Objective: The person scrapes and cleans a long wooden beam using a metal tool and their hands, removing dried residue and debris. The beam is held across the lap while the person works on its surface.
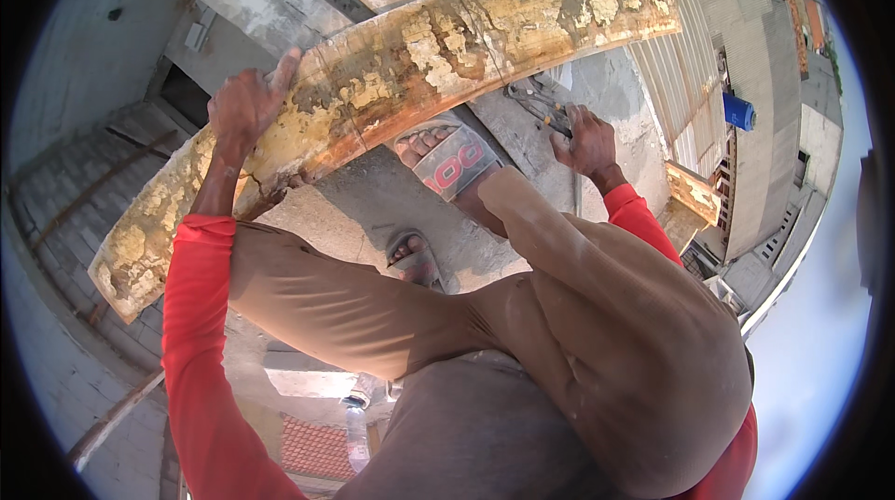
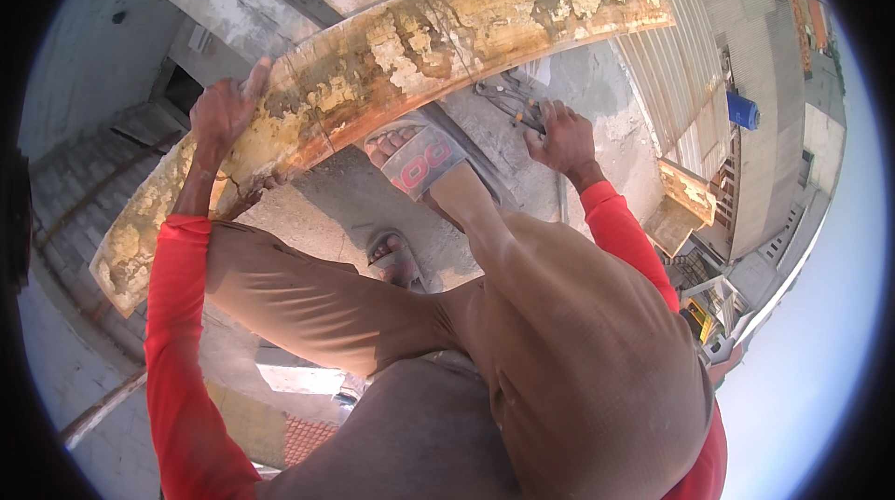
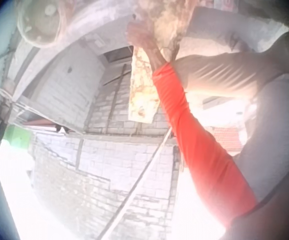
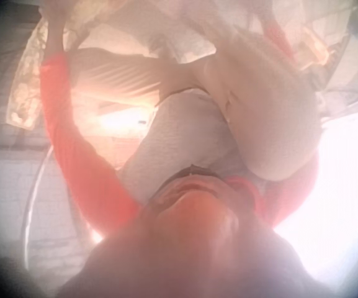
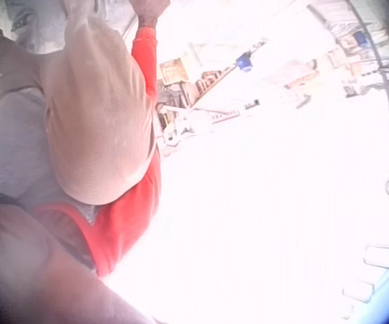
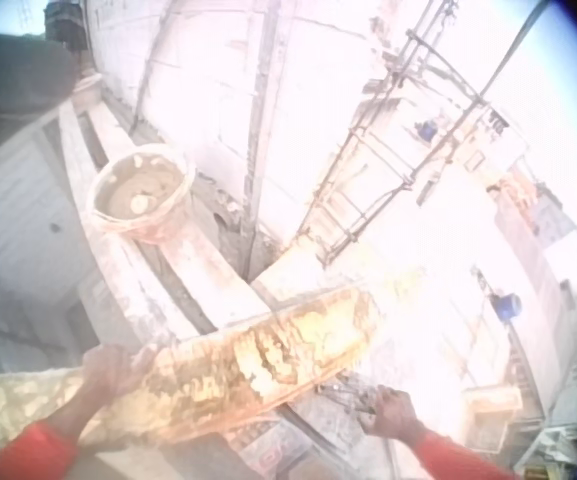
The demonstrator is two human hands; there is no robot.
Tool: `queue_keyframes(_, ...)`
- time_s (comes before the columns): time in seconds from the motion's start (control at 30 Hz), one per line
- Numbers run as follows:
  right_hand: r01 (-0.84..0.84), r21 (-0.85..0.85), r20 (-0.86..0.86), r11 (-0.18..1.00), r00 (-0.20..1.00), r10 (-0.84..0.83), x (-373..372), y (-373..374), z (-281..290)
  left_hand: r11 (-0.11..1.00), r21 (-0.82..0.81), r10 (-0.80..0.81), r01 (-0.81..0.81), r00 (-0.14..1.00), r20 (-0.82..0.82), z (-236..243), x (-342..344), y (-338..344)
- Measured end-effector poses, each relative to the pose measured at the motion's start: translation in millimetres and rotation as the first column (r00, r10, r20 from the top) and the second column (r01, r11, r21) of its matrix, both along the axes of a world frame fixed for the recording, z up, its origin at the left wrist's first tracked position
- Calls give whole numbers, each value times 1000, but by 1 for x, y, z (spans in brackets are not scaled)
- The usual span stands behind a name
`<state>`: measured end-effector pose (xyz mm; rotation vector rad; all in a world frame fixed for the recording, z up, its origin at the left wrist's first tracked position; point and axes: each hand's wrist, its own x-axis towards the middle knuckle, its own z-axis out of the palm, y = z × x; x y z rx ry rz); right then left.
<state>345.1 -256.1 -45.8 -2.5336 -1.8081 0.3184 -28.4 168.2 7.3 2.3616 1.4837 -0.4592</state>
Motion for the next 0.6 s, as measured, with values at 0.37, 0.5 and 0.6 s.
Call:
queue_keyframes(0.37, 344, -519, -664, 783, 415, -622, -44, 12, 31, 1000, 11, 13, -13, 1000, -12, 0, -1, -1)
queue_keyframes(0.5, 211, -698, -716, 684, -226, -661, -39, 14, 35, 1000, 11, 12, -12, 1000, -16, -1, -1, -1)
queue_keyframes(0.6, 351, -443, -717, 825, 413, -561, -48, 5, 34, 1000, 25, 10, -10, 1000, -9, -3, -1, -1)
